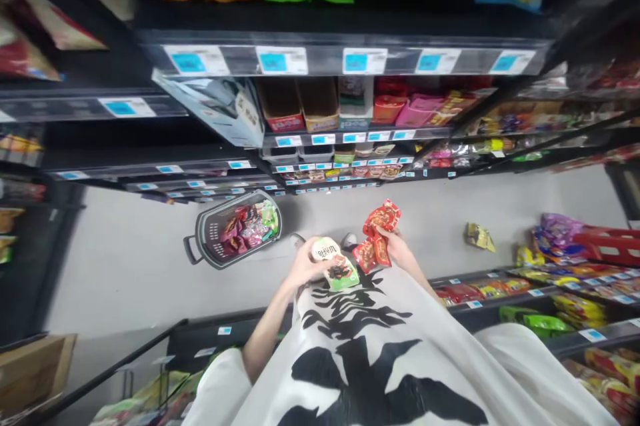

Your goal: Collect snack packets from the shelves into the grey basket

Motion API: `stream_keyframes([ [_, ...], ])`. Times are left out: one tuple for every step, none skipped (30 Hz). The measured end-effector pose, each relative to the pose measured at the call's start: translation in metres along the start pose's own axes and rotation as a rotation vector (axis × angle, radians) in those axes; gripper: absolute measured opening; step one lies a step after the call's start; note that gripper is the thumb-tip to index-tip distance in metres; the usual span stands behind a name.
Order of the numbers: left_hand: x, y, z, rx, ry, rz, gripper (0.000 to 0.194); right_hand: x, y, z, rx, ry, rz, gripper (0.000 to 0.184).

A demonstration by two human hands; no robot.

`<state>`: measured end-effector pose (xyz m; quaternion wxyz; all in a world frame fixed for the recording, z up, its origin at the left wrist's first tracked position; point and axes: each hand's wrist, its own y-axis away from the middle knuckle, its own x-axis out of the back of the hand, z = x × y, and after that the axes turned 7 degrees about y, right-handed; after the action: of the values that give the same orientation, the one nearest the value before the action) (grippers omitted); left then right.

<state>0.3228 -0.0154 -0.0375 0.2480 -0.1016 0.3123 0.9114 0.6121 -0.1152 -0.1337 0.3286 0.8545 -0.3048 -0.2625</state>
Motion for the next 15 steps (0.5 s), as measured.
stream_keyframes([
  [-0.007,-0.004,0.004,0.021,-0.051,-0.059,0.06,0.014,0.0,-0.004,0.003,-0.015,0.01,0.035],
  [-0.013,-0.008,0.009,0.037,-0.106,-0.115,0.056,0.026,0.001,-0.007,0.007,-0.025,0.013,0.036],
  [-0.019,-0.011,0.015,0.046,-0.167,-0.164,0.054,0.037,0.001,-0.011,0.012,-0.031,0.013,0.037],
  [-0.025,-0.015,0.021,0.043,-0.232,-0.202,0.052,0.046,0.001,-0.014,0.02,-0.037,0.015,0.038],
  [-0.03,-0.019,0.028,0.033,-0.297,-0.233,0.049,0.053,0.002,-0.016,0.028,-0.041,0.022,0.039],
  [-0.035,-0.022,0.034,0.023,-0.356,-0.262,0.047,0.059,0.002,-0.017,0.035,-0.045,0.03,0.04],
  [-0.041,-0.026,0.04,0.023,-0.41,-0.299,0.044,0.064,0.002,-0.018,0.04,-0.048,0.037,0.041],
  [-0.046,-0.03,0.047,0.042,-0.463,-0.35,0.041,0.068,0.003,-0.018,0.046,-0.05,0.044,0.042],
  [-0.052,-0.034,0.054,0.077,-0.514,-0.409,0.039,0.071,0.004,-0.017,0.053,-0.053,0.046,0.042],
  [-0.058,-0.039,0.061,0.119,-0.564,-0.471,0.037,0.075,0.004,-0.016,0.06,-0.058,0.042,0.042],
  [-0.065,-0.044,0.068,0.16,-0.616,-0.533,0.035,0.078,0.005,-0.015,0.067,-0.065,0.036,0.042],
  [-0.072,-0.048,0.074,0.19,-0.67,-0.589,0.034,0.081,0.006,-0.014,0.073,-0.074,0.031,0.041],
  [-0.081,-0.053,0.08,0.205,-0.721,-0.637,0.033,0.084,0.006,-0.013,0.08,-0.086,0.03,0.041],
  [-0.09,-0.058,0.084,0.204,-0.765,-0.678,0.032,0.087,0.007,-0.012,0.085,-0.098,0.033,0.041],
  [-0.099,-0.062,0.087,0.196,-0.805,-0.718,0.032,0.091,0.007,-0.012,0.089,-0.11,0.039,0.04],
])
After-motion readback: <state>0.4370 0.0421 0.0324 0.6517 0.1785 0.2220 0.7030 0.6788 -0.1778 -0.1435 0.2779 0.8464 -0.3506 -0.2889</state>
